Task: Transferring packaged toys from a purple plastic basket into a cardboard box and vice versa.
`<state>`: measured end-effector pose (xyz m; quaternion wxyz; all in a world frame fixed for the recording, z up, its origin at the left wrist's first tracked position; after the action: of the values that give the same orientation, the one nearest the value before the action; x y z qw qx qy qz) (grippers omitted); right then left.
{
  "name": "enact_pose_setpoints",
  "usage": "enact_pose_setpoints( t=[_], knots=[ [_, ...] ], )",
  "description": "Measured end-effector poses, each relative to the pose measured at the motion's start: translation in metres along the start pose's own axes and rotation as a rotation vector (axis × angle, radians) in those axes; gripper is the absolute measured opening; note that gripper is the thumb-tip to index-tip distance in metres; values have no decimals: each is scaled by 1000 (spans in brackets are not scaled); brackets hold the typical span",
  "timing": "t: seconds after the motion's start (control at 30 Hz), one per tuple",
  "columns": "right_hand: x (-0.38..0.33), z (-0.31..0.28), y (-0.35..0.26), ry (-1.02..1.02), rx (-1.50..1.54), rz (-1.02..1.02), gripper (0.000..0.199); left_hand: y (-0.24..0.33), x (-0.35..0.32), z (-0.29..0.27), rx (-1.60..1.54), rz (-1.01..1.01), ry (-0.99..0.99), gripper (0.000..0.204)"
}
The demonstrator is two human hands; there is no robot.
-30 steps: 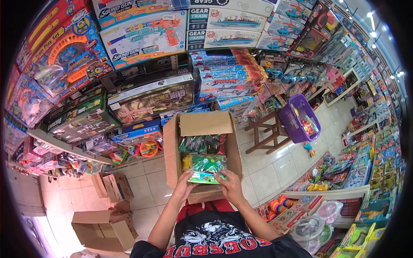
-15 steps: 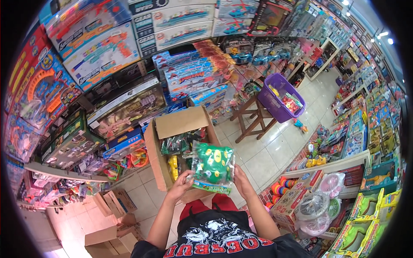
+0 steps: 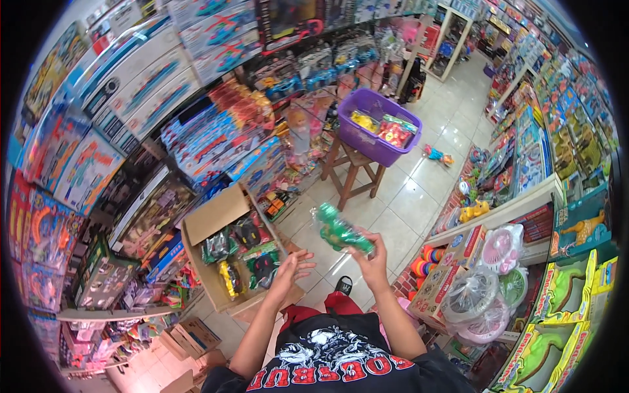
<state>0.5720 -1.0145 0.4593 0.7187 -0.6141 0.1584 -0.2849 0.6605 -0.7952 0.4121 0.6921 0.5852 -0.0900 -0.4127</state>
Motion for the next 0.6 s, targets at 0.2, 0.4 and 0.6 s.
enact_pose_setpoints(
  t=[0.2, 0.4, 0.6],
  knots=[
    [5, -27, -23, -355, -369, -166, 42, 8, 47, 79, -433, -84, -199, 75],
    [19, -72, -29, -596, -495, -102, 70, -13, 93, 114, -180, -146, 8, 49],
    [38, -117, -27, -440, -282, 144, 78, -11, 126, 147, 198, -64, -33, 54]
  ],
)
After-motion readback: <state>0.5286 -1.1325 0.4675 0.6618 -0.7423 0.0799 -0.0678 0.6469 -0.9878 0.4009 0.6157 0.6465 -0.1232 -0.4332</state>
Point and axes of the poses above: each hand's wrist, its own x-axis towards the middle knuckle, its own z-axis out of the palm, y = z × x, the point moved 5 cm from there along x, towards the middle knuckle, and after that the axes turned 4 degrees about x, right-handed, at the moved point
